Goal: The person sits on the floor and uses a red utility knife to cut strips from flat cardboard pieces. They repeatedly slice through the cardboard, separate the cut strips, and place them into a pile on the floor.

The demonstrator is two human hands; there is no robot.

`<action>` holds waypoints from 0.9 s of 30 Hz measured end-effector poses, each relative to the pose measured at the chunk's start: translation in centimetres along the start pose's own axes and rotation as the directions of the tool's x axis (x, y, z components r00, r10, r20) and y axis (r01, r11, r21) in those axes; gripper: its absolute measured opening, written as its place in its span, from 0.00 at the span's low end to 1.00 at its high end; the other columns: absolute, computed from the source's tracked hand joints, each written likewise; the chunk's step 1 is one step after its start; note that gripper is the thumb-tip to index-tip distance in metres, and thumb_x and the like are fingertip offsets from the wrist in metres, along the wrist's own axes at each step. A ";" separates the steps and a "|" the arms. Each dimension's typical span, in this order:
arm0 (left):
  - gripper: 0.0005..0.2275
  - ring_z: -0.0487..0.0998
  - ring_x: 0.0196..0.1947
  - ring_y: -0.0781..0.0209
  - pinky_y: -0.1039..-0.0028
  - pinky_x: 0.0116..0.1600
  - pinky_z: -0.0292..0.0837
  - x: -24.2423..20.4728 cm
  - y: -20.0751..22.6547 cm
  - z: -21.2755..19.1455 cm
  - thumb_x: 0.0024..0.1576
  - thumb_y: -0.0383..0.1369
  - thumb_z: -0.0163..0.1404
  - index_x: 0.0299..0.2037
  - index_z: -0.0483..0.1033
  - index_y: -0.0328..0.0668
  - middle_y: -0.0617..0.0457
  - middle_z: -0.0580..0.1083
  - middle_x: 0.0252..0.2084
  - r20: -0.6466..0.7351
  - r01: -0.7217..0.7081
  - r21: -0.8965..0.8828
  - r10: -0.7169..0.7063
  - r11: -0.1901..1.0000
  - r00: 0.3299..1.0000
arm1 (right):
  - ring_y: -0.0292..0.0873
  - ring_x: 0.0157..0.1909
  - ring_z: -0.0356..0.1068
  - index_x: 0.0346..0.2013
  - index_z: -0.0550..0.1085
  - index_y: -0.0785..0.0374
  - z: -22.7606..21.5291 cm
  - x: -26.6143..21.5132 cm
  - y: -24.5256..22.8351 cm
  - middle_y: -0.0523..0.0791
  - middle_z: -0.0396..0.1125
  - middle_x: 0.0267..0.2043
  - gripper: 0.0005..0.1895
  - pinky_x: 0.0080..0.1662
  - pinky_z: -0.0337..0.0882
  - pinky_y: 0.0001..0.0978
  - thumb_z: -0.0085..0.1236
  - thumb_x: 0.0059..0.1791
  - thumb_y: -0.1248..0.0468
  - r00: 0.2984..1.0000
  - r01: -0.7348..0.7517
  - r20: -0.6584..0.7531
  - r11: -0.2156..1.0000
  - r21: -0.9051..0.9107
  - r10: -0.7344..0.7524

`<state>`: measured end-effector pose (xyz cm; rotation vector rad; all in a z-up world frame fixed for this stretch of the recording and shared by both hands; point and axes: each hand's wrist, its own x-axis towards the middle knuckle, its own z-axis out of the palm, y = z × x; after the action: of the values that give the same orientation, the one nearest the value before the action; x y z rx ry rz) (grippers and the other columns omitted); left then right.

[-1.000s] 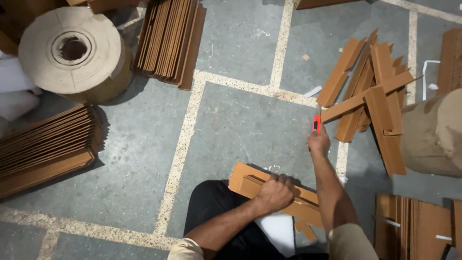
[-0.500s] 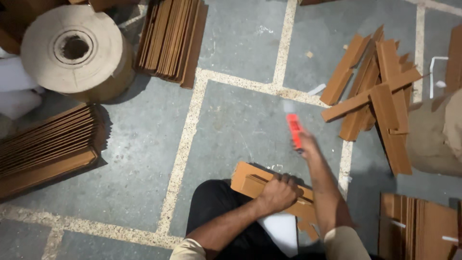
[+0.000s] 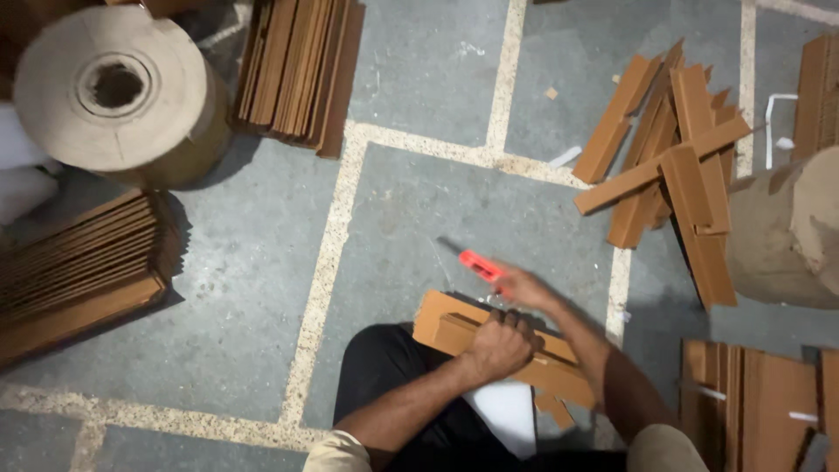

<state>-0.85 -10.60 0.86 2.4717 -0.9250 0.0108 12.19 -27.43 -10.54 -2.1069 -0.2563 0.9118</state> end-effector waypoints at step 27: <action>0.12 0.75 0.51 0.46 0.52 0.51 0.71 0.9 -0.3 -1.3 0.58 0.38 0.51 0.48 0.77 0.43 0.42 0.75 0.49 0.151 -0.053 0.026 0.048 0.998 0.987 | 0.57 0.39 0.74 0.61 0.73 0.52 -5.9 0.7 3.1 0.53 0.75 0.41 0.20 0.39 0.73 0.52 0.44 0.55 0.56 0.573 -0.452 -0.816 0.805 -0.385 -0.069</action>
<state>0.24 -10.43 2.04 2.5033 -1.0574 -0.1476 16.36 -32.72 -10.78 -2.9256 0.2544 -0.1601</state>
